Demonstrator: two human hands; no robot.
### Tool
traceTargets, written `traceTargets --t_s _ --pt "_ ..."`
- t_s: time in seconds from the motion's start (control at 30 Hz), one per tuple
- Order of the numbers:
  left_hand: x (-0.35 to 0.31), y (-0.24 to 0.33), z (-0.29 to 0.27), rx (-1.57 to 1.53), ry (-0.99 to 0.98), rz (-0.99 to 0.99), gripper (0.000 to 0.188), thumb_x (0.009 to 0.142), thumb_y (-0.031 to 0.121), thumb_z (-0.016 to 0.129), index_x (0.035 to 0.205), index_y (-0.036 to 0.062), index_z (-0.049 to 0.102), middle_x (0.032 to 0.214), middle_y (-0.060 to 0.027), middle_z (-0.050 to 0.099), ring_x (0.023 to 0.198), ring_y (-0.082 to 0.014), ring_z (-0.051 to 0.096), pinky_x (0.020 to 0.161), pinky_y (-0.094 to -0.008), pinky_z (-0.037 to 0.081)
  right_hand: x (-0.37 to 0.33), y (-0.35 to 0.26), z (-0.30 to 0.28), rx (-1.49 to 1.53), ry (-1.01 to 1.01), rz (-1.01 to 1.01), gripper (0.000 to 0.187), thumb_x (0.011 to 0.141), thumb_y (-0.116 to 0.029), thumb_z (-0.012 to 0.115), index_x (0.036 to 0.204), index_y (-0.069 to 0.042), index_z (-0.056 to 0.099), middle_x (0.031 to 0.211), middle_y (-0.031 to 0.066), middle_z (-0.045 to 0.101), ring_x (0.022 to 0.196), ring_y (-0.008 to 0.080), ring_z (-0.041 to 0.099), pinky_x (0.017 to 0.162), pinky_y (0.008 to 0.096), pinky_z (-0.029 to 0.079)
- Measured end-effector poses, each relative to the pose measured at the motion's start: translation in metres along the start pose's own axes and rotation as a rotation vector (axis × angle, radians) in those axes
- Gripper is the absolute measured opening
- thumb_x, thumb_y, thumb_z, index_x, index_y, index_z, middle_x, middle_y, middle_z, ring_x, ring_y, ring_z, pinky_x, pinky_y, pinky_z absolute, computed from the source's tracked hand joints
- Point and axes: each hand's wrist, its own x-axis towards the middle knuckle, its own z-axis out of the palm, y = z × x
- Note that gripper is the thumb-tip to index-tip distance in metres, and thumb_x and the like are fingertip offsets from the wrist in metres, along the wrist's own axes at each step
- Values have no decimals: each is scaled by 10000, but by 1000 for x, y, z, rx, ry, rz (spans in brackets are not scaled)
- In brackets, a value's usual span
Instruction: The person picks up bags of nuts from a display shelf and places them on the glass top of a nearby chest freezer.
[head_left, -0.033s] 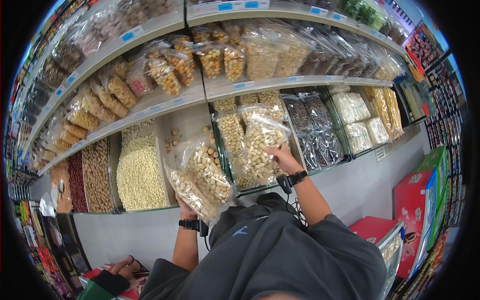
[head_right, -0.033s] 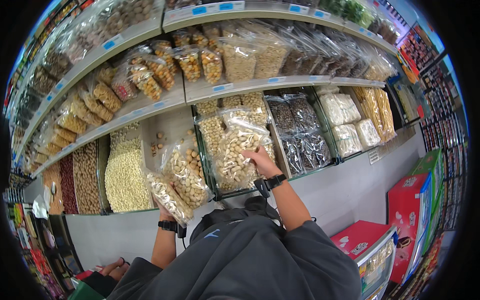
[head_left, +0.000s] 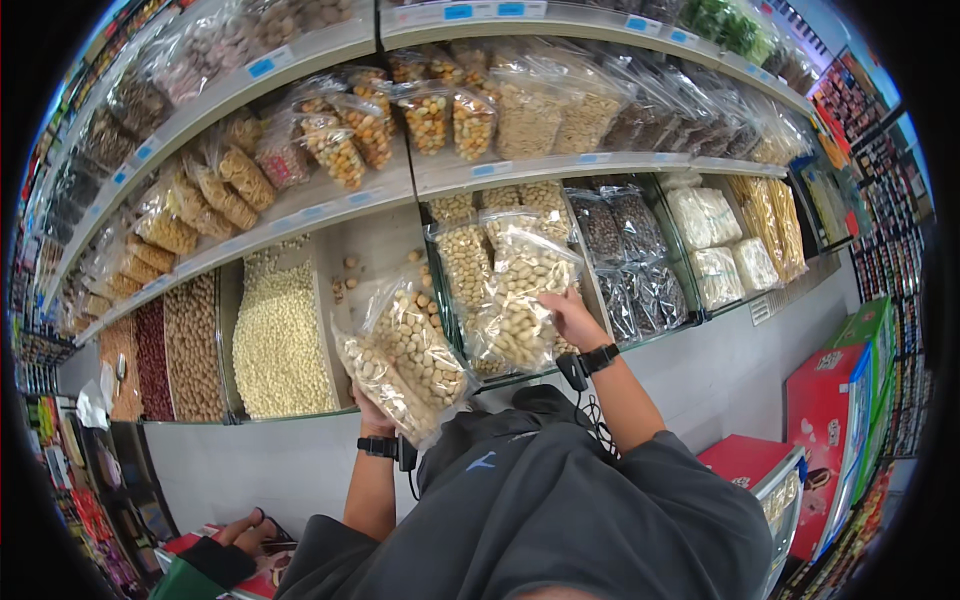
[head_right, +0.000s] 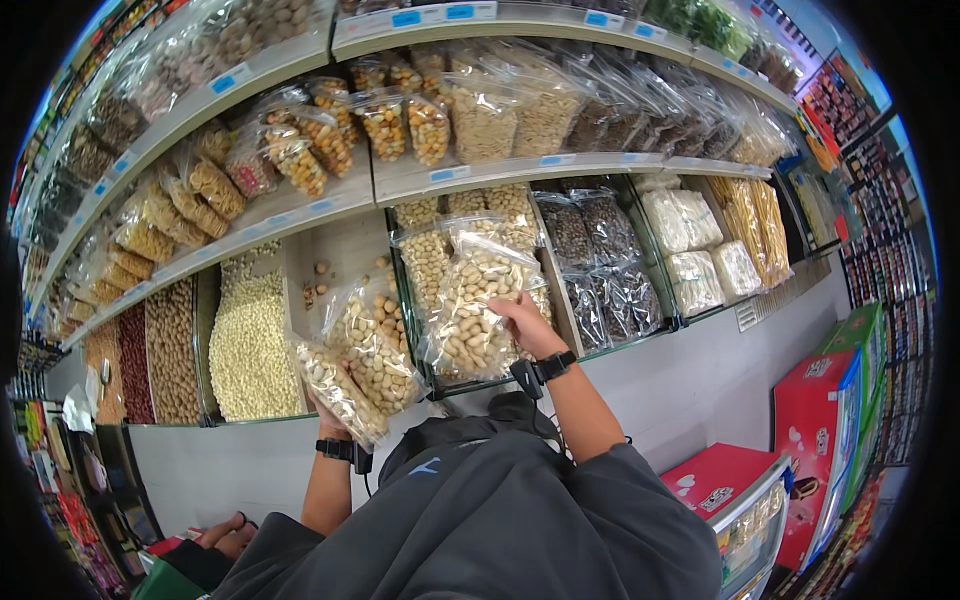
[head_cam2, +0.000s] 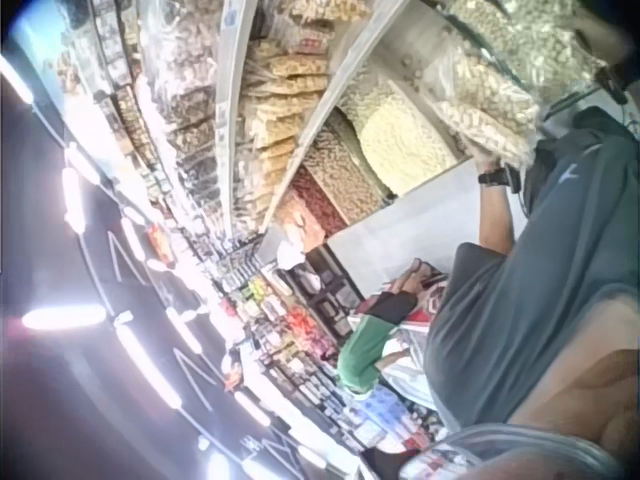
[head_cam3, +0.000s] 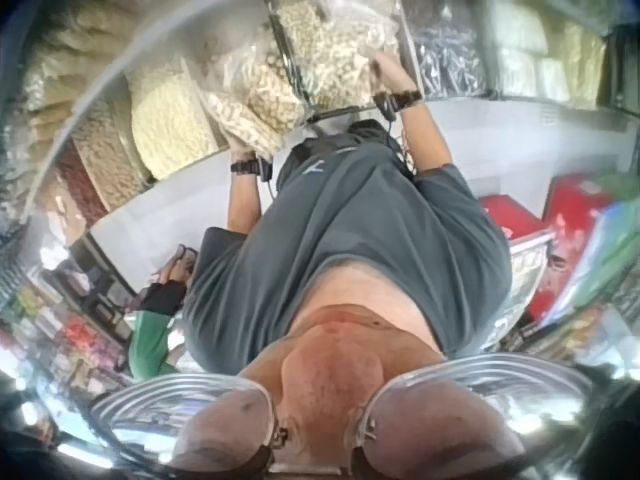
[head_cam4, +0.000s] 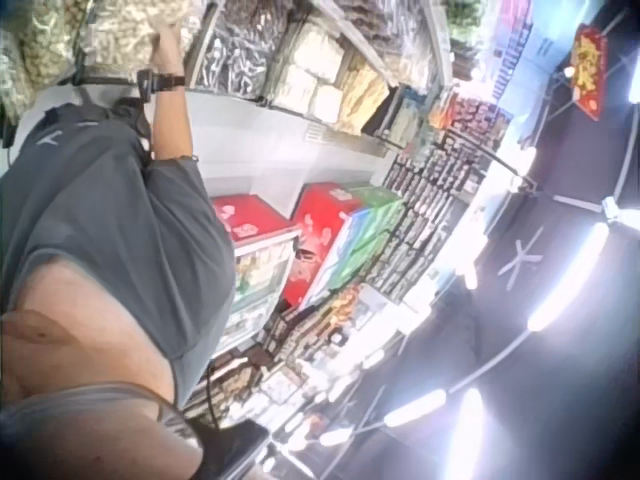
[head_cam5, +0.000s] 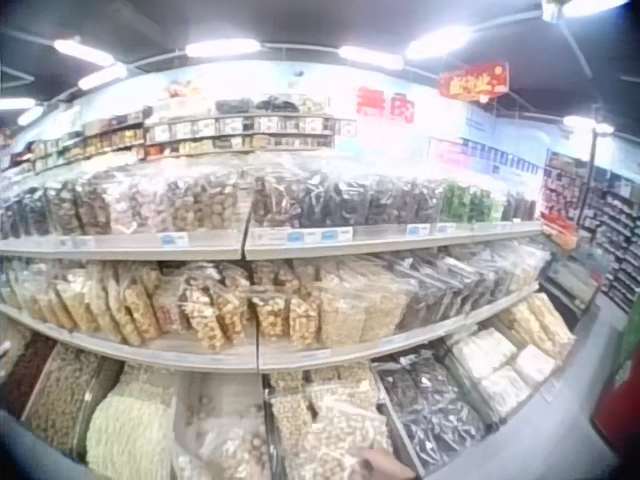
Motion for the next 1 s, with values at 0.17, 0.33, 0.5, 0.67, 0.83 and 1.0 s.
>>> traceTargets --t_s 0.17,0.33,0.5,0.67,0.83,1.0 --pt "-5 3 14 88 5 -72 755 807 631 507 1305 65 463 1258 -80 537 1116 -263 521 945 -430 448 -48 -14 42 542 -402 180 541 878 -259 593 1302 15 401 1209 151 566 1081 268 590 907 406 514" --pt "2 -16 -4 -14 -67 -94 707 853 624 419 1304 82 467 1245 -94 554 1091 -250 553 895 -405 489 -74 -5 72 239 -317 222 649 800 -104 690 1342 -18 343 1242 129 541 1082 232 585 911 382 508" --pt "5 -32 -46 -16 42 -278 789 815 714 379 1285 88 479 1270 -107 532 1120 -280 539 956 -435 457 -100 7 68 377 -311 198 710 795 -127 713 1371 -39 308 1273 117 527 1138 246 551 949 408 479" --pt "-2 -43 36 141 -16 -280 734 810 687 381 1151 63 564 1254 -130 521 1181 -336 452 1007 -502 371 -131 18 27 314 -186 45 679 802 -116 708 1366 -62 334 1272 87 532 1124 210 554 934 361 478" --pt "-2 -81 17 113 -76 -356 763 847 681 285 1244 71 512 1280 -108 507 1203 -320 432 1050 -495 323 -177 2 -10 319 2 -132 591 813 -118 694 1321 -53 397 1219 75 568 1089 178 571 912 332 487" --pt "-7 -108 43 321 -218 -417 739 864 651 263 1306 94 467 1404 -133 373 1270 -345 369 1060 -502 308 -245 3 -95 494 141 -252 536 833 -164 676 1296 -60 427 1210 72 578 1064 170 591 920 332 490"
